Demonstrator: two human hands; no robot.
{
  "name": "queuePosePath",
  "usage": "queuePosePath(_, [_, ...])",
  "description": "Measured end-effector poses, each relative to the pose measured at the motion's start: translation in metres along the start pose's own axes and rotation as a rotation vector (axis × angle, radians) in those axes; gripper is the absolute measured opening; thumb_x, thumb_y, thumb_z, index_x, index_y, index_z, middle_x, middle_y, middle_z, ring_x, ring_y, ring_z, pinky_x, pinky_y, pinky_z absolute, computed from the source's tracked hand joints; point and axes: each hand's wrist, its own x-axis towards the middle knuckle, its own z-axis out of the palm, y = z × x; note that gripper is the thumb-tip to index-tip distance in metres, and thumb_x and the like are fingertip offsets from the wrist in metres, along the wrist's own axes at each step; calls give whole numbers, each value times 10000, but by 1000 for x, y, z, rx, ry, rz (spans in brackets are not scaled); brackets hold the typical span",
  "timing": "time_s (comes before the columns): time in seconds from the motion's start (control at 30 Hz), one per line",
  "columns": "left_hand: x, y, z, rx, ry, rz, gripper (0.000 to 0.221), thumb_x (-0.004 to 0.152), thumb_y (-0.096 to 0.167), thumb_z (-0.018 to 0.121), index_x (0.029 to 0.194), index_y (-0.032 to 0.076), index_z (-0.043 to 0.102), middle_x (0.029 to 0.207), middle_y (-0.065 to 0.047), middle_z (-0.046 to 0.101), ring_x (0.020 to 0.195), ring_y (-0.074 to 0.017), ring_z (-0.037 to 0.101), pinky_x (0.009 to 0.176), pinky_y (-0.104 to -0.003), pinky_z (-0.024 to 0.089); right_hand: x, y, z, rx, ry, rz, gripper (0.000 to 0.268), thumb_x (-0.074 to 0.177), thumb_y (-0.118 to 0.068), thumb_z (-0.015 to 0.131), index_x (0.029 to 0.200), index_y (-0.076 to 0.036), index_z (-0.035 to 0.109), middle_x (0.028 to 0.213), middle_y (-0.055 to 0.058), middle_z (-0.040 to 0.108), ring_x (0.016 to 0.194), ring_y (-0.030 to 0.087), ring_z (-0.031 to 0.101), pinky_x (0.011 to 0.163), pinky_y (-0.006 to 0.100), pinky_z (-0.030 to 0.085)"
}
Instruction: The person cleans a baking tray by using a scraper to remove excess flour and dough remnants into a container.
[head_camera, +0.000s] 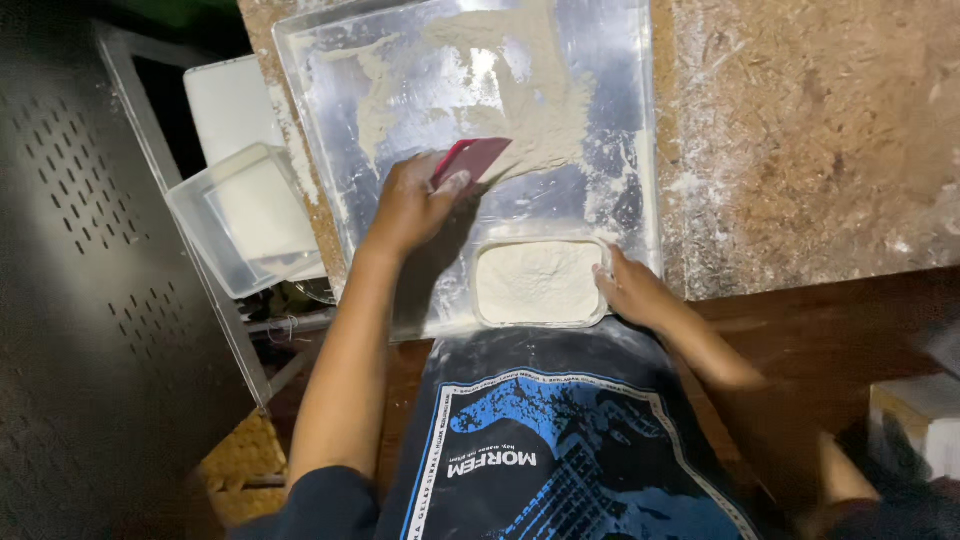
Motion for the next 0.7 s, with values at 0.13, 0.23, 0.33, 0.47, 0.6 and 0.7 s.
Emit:
queuePosePath(0.13, [-72,-46,-23,-15,173,-232,193,901,165,732,1057,53,743,904,-230,706,933,-476,675,799,-552,523,25,36,1,77,80,-116,511,1018,-265,501,1426,35,430,1072,417,668,1066,575,651,906,682,493])
queuePosePath(0.23, [-132,-36,-29,-12,173,-471,222,891,202,741,1083,93,761,946,-187,727,968,-423,692,815,-524,532,38,62,-11,168,140,-154,486,1043,-225,502,1467,10,465,1117,375,652,1088,512,636,922,638,486])
queuePosePath(0.33, [-169,-37,-13,-56,4,-536,251,900,191,717,1134,114,771,1033,-163,755,1038,-401,697,900,-510,533,35,17,-38,164,220,-136,497,1051,-187,512,1502,16,463,1209,354,623,1162,490,594,987,639,434])
queuePosePath(0.47, [-185,-48,45,129,-406,-320,283,911,228,659,1156,124,752,1145,-172,746,1141,-411,670,986,-543,525,31,-39,-69,132,369,-236,471,1055,-110,505,1497,44,458,1350,371,567,1288,527,518,1070,661,357])
queuePosePath(0.6, [-173,-75,112,339,-522,-138,200,884,175,637,1035,140,763,1038,-128,755,1047,-362,714,908,-512,576,52,-43,-81,153,439,-327,431,1067,-73,476,1479,49,441,1380,341,561,1334,472,500,1100,638,332])
queuePosePath(0.7, [-136,-69,96,465,-508,-126,165,825,236,658,939,218,776,886,-66,740,906,-339,745,807,-489,597,41,-45,-77,266,524,-373,418,1072,-40,470,1481,43,452,1410,304,555,1345,383,485,1131,605,316])
